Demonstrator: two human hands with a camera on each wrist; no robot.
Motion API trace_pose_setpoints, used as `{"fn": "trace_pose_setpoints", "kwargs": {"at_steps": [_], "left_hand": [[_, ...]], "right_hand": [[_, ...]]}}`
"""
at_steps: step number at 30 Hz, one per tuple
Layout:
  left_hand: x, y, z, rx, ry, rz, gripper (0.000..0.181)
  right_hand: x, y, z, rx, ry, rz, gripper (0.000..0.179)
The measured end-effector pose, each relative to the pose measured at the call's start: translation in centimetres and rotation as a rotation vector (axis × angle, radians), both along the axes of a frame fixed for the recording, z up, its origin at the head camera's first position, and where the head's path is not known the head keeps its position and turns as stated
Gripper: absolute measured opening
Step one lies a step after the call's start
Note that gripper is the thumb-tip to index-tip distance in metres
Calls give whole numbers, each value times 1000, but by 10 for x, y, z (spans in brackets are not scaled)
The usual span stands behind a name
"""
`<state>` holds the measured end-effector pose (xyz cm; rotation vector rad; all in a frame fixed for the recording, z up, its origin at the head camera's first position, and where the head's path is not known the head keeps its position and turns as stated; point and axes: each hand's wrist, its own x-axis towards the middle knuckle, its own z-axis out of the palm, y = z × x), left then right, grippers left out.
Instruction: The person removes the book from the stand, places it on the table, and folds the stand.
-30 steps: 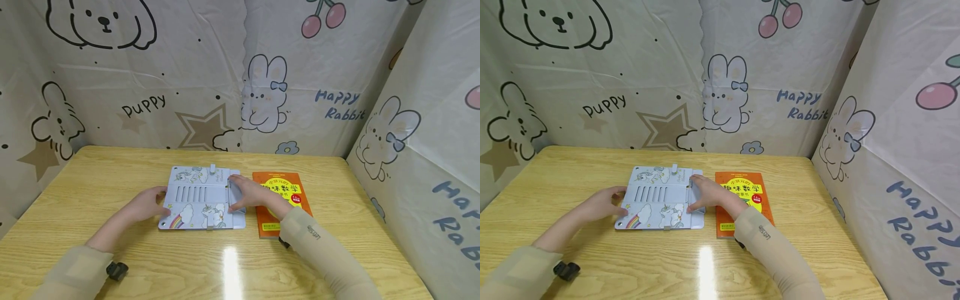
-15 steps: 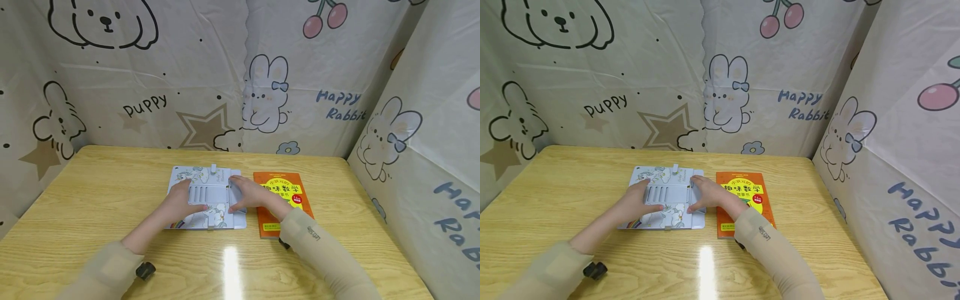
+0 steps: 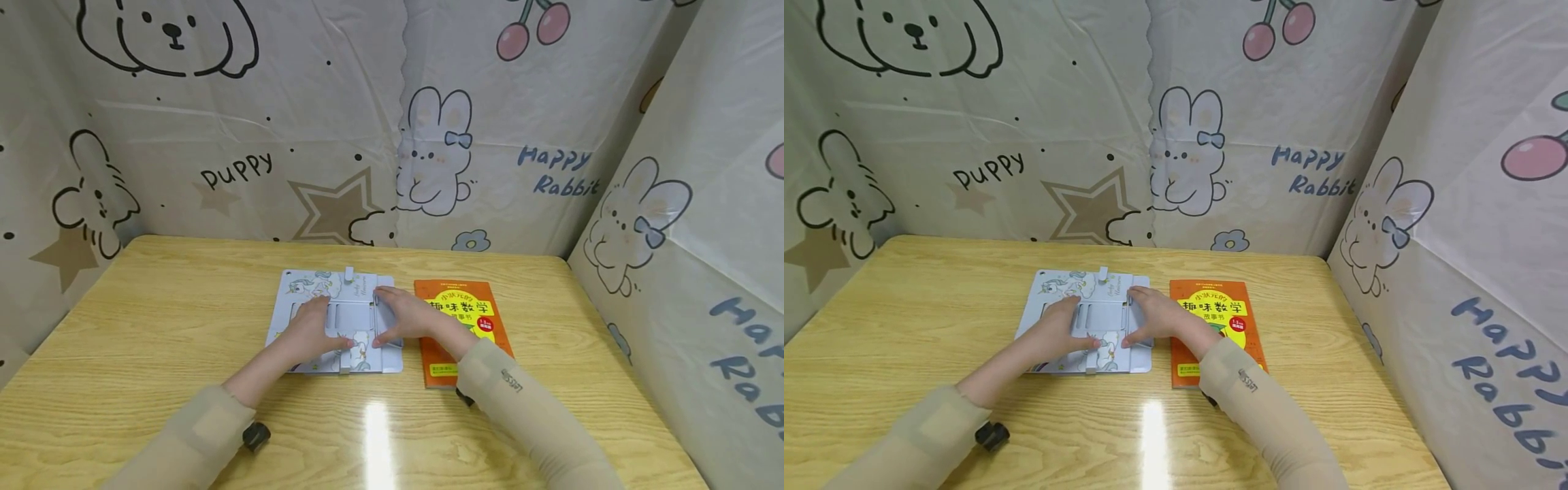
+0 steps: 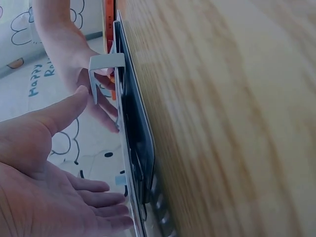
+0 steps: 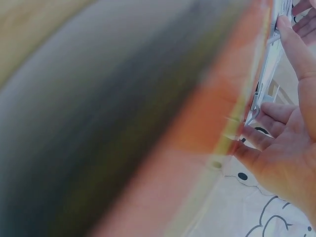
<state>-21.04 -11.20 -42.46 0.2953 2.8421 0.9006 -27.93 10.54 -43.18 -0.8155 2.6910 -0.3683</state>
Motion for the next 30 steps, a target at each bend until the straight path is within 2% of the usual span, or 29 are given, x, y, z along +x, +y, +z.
{"fn": "trace_pose_setpoints", "kwargs": {"at_steps": [9, 14, 19, 24, 30], "left_hand": [[-3, 0, -2, -18, -34, -1, 102], [-3, 1, -3, -40, -38, -4, 102], [-4, 2, -2, -50, -54, -2, 100], [-3, 0, -2, -16, -63, -6, 99], [4, -7, 1, 52, -65, -14, 90]], "right_hand": [[-4, -3, 2, 29, 19, 33, 104], [-10, -10, 9, 41, 42, 27, 93], [-19, -18, 13, -1, 55, 22, 81], [-26, -27, 15, -58, 38, 15, 74], [-32, -37, 12, -84, 47, 62, 70]]}}
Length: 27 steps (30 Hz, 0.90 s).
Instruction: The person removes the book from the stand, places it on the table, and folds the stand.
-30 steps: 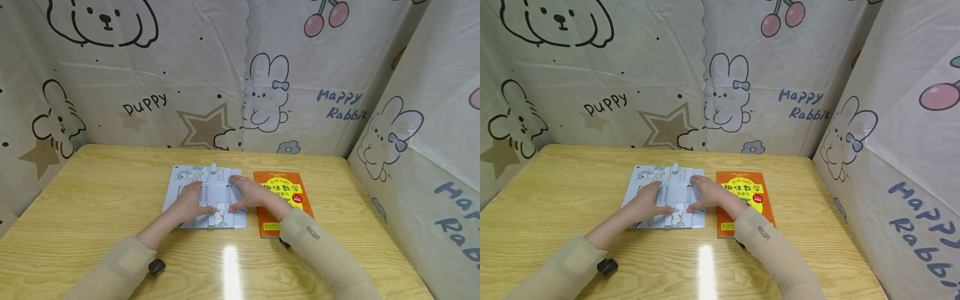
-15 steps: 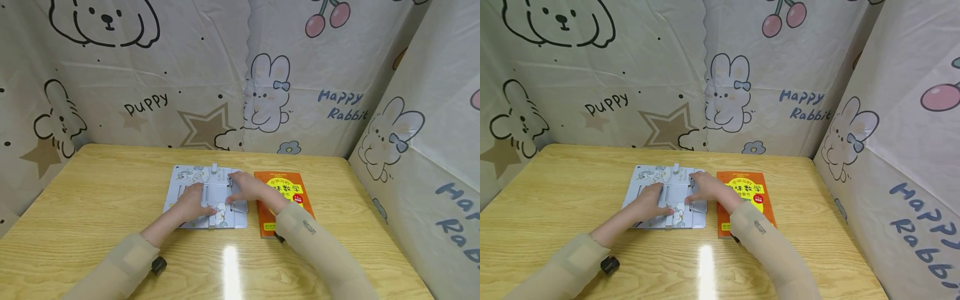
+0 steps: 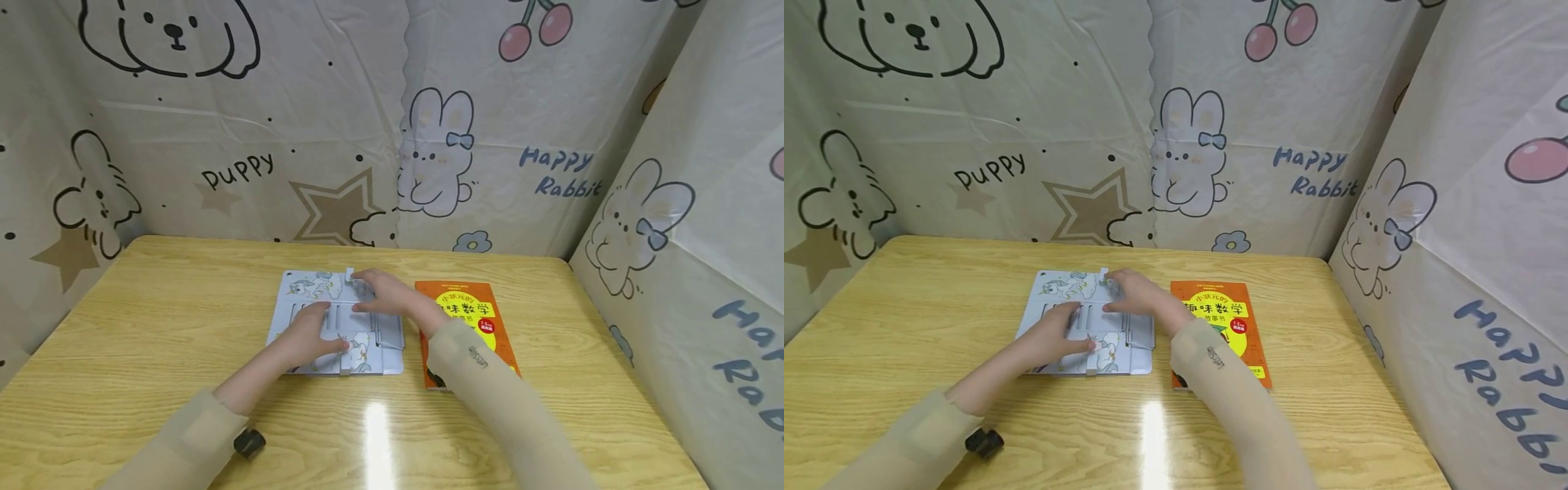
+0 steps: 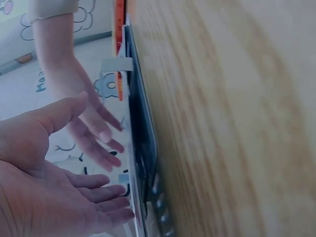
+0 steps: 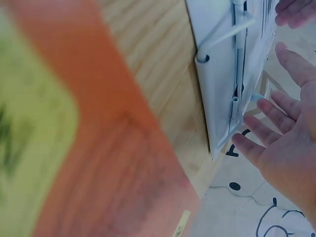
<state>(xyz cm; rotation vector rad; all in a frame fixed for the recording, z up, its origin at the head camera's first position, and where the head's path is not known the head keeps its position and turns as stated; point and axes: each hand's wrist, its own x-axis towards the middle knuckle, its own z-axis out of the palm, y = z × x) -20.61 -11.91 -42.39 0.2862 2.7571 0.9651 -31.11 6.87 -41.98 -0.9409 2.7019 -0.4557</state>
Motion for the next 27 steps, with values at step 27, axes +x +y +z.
{"fn": "trace_pose_setpoints", "kwargs": {"at_steps": [27], "left_hand": [[23, -40, 31, 50, 18, 36, 79]], "right_hand": [[13, 24, 26, -65, -83, -53, 70]]}}
